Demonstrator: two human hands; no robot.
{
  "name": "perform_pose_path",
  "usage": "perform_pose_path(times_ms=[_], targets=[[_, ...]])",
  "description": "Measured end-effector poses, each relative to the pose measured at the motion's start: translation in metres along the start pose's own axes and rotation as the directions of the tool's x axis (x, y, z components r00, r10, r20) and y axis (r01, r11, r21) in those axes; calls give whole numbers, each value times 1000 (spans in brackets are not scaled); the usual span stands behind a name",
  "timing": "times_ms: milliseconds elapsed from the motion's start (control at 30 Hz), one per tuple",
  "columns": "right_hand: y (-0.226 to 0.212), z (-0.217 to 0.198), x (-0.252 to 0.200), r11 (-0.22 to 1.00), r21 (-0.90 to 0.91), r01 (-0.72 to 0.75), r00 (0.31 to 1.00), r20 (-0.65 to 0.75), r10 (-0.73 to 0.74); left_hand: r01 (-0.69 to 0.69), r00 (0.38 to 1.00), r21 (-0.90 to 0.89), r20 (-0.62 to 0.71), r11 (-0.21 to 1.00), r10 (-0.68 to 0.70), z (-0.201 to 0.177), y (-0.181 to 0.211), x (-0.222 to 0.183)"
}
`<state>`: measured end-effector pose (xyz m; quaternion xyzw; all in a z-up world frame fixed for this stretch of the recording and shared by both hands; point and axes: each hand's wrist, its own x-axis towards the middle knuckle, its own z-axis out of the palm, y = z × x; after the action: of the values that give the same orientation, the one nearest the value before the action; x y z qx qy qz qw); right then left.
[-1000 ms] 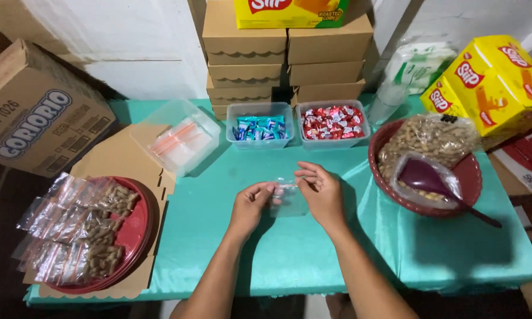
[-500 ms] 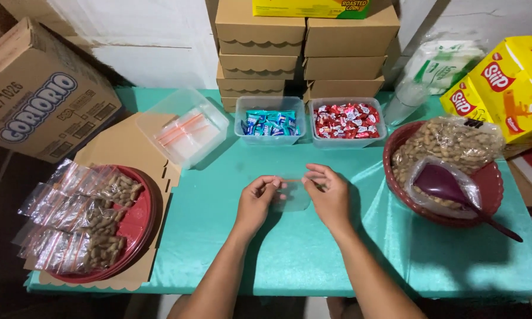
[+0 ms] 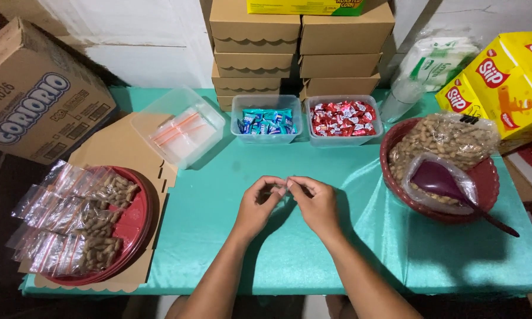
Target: A person is manually filling small plastic bags with roasted peanuts using a plastic scoop.
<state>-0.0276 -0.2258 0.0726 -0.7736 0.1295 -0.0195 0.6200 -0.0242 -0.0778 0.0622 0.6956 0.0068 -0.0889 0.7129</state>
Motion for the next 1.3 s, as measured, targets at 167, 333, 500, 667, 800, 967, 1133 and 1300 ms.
perform_pose_path(times_ms=[167,333,500,667,800,967,1133,1300], targets=[[-9,1,-2,989,136,-48,998,48,42,-58,998,54,32,997,56,-3,3,0],[8,1,8,968,219,-123,991,81,108,-74,997,87,42,993,71,-3,0,1],[-3,-3,6,896,357,-263,964,128,232,9,991,74,-133,997,1,-3,-7,6],[1,-5,10,889,347,-299,952,168,254,83,989,7,-121,996,-82,-5,-17,13],[10,-5,16,903,331,-274,961,137,241,63,988,-34,-138,997,-67,-6,-24,15],[21,-8,22,915,308,-260,965,104,239,70,987,-35,-141,997,-74,-9,-23,17],[24,-7,24,928,297,-225,974,91,207,44,993,-51,-110,998,-50,-11,-22,15],[25,-6,23,932,295,-210,977,87,193,45,999,-70,6,997,-44,-11,-13,12]])
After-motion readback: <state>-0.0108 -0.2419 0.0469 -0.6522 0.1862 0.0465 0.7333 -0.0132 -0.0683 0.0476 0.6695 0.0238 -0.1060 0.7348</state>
